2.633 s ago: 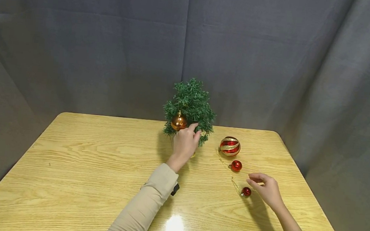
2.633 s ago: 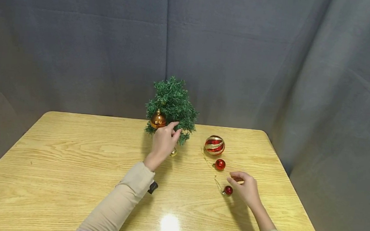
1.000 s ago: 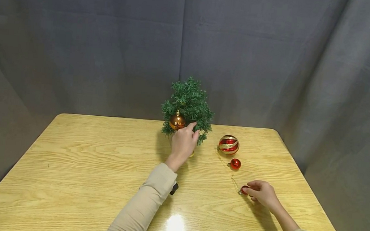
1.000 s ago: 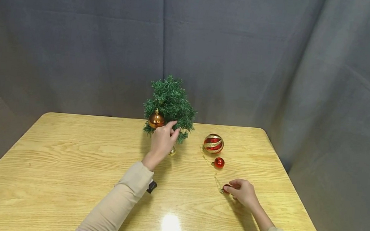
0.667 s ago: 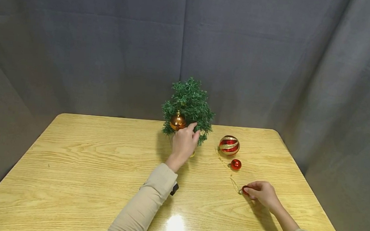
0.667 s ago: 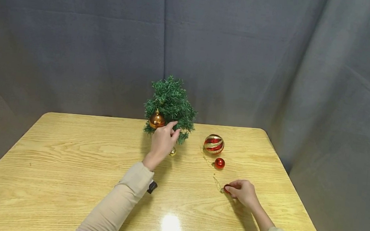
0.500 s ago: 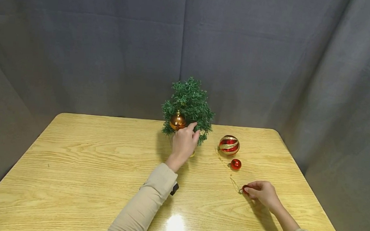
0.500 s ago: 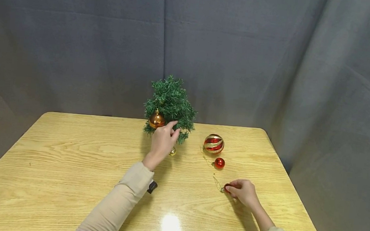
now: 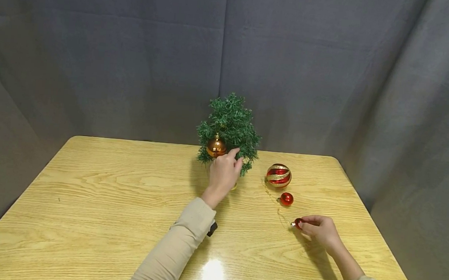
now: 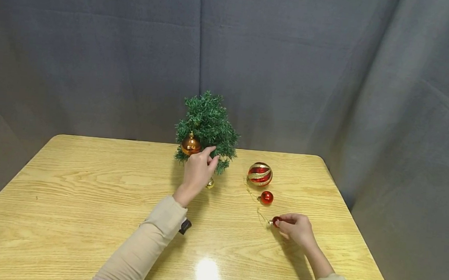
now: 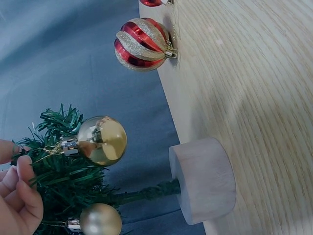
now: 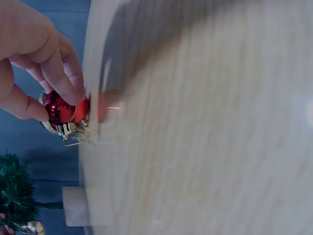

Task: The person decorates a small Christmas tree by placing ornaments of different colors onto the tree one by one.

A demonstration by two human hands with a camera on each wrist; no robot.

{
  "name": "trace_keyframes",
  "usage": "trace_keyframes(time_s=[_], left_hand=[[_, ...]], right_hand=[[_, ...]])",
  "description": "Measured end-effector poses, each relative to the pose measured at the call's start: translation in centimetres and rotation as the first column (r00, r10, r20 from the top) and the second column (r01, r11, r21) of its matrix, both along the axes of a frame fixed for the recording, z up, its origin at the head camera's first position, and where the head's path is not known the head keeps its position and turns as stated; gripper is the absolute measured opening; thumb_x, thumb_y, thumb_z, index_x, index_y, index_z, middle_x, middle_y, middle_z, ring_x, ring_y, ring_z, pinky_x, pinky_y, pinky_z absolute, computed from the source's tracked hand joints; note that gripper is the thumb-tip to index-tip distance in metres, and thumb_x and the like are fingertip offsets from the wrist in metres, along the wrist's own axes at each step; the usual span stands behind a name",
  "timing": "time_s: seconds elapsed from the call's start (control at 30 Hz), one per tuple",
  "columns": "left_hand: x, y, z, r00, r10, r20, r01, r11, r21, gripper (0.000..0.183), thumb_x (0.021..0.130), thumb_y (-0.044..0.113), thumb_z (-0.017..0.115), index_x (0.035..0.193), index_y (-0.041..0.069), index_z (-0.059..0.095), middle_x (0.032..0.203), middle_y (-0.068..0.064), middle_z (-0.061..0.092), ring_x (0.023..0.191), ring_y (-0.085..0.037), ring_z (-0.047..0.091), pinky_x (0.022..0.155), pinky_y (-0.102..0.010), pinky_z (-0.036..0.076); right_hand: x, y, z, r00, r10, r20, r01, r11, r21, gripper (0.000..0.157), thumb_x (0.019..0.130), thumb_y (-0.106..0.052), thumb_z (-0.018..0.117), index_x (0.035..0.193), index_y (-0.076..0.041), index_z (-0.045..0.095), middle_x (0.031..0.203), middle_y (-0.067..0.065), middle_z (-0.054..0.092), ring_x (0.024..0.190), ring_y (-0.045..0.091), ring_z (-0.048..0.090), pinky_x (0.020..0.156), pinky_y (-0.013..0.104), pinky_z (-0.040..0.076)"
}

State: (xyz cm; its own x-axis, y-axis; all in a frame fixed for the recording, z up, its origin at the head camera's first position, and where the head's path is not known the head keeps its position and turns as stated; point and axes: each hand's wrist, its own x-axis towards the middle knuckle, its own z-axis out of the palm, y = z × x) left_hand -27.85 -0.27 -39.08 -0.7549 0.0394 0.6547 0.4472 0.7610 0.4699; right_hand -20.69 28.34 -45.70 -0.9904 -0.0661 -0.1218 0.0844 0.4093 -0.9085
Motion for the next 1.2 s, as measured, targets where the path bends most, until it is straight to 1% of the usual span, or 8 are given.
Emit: trace_keyframes(time_s=[0.47, 0.67, 0.87, 0.9, 1.03, 1.1, 1.13, 1.2], left_hand=[[0.0, 0.1, 0.0, 1.0, 0.002, -0.006, -0.002, 1.0, 0.0, 0.028, 0.086, 0.015, 0.06, 0.11, 0.002, 0.062, 0.057, 0.001, 0.059, 0.037, -0.003, 0.039, 0.032, -0.016, 0.026], [0.1, 0.1, 0.1, 1.0, -0.002, -0.012, 0.002, 1.0, 0.01, 0.027, 0.086, 0.015, 0.06, 0.11, 0.001, 0.062, 0.055, 0.001, 0.058, 0.036, -0.003, 0.039, 0.033, -0.017, 0.025], [0.2, 0.1, 0.2, 1.0, 0.0, -0.002, 0.0, 1.0, 0.011, 0.028, 0.087, 0.015, 0.059, 0.11, 0.001, 0.062, 0.056, 0.001, 0.058, 0.036, -0.003, 0.038, 0.033, -0.017, 0.025], [0.2, 0.1, 0.2, 1.0, 0.001, -0.001, -0.001, 1.0, 0.012, 0.028, 0.087, 0.015, 0.059, 0.11, 0.001, 0.062, 0.055, 0.001, 0.058, 0.036, -0.003, 0.039, 0.033, -0.017, 0.026], [0.2, 0.1, 0.2, 1.0, 0.001, 0.002, -0.001, 1.0, 0.019, 0.028, 0.087, 0.015, 0.059, 0.11, 0.001, 0.062, 0.056, 0.001, 0.059, 0.037, -0.003, 0.039, 0.033, -0.017, 0.026], [0.2, 0.1, 0.2, 1.0, -0.002, -0.001, 0.002, 1.0, 0.027, 0.028, 0.087, 0.015, 0.059, 0.11, 0.001, 0.062, 0.056, 0.001, 0.058, 0.037, -0.003, 0.04, 0.033, -0.017, 0.027], [0.2, 0.1, 0.3, 1.0, -0.003, -0.003, 0.003, 1.0, 0.028, 0.028, 0.087, 0.015, 0.059, 0.11, 0.001, 0.061, 0.056, 0.001, 0.059, 0.037, -0.003, 0.04, 0.033, -0.017, 0.027], [0.2, 0.1, 0.3, 1.0, -0.004, -0.008, 0.004, 0.999, 0.032, 0.027, 0.087, 0.015, 0.059, 0.11, 0.0, 0.061, 0.057, 0.001, 0.058, 0.037, -0.004, 0.04, 0.034, -0.017, 0.028]], right_hand=[[-0.5, -0.6, 1.6, 1.0, -0.025, -0.004, 0.025, 0.992, -0.12, 0.035, 0.084, 0.001, 0.056, 0.108, 0.024, 0.046, 0.092, 0.016, 0.061, 0.075, 0.01, 0.062, 0.071, 0.029, 0.05], [-0.6, -1.1, 2.3, 0.999, -0.009, -0.046, 0.001, 0.983, -0.183, 0.035, 0.084, 0.004, 0.055, 0.108, 0.027, 0.044, 0.09, 0.012, 0.061, 0.075, 0.007, 0.061, 0.073, 0.027, 0.05], [-1.1, -1.2, 2.5, 0.996, 0.02, -0.09, -0.047, 0.95, -0.307, 0.034, 0.083, 0.003, 0.059, 0.105, 0.025, 0.046, 0.087, 0.007, 0.06, 0.077, 0.01, 0.062, 0.073, 0.026, 0.05], [-1.7, -0.8, 1.8, 0.992, 0.054, -0.118, -0.094, 0.925, -0.368, 0.032, 0.082, 0.001, 0.061, 0.104, 0.021, 0.05, 0.087, 0.008, 0.06, 0.078, 0.011, 0.062, 0.073, 0.026, 0.05], [-1.8, -1.1, 2.2, 0.989, 0.056, -0.135, -0.105, 0.911, -0.399, 0.031, 0.08, -0.001, 0.064, 0.102, 0.019, 0.053, 0.087, 0.007, 0.06, 0.078, 0.012, 0.062, 0.072, 0.026, 0.05], [-1.9, -1.3, 2.4, 0.991, 0.051, -0.126, -0.097, 0.913, -0.395, 0.033, 0.081, -0.001, 0.063, 0.104, 0.02, 0.051, 0.087, 0.007, 0.06, 0.079, 0.012, 0.062, 0.073, 0.026, 0.05], [-1.5, -1.9, 3.3, 0.995, 0.018, -0.1, -0.052, 0.936, -0.348, 0.036, 0.082, 0.0, 0.061, 0.105, 0.023, 0.047, 0.086, 0.005, 0.059, 0.079, 0.011, 0.062, 0.074, 0.027, 0.049], [-1.5, -2.2, 3.7, 0.996, 0.018, -0.092, -0.048, 0.939, -0.34, 0.038, 0.084, 0.002, 0.058, 0.108, 0.026, 0.043, 0.087, 0.006, 0.059, 0.079, 0.01, 0.062, 0.076, 0.028, 0.049]])
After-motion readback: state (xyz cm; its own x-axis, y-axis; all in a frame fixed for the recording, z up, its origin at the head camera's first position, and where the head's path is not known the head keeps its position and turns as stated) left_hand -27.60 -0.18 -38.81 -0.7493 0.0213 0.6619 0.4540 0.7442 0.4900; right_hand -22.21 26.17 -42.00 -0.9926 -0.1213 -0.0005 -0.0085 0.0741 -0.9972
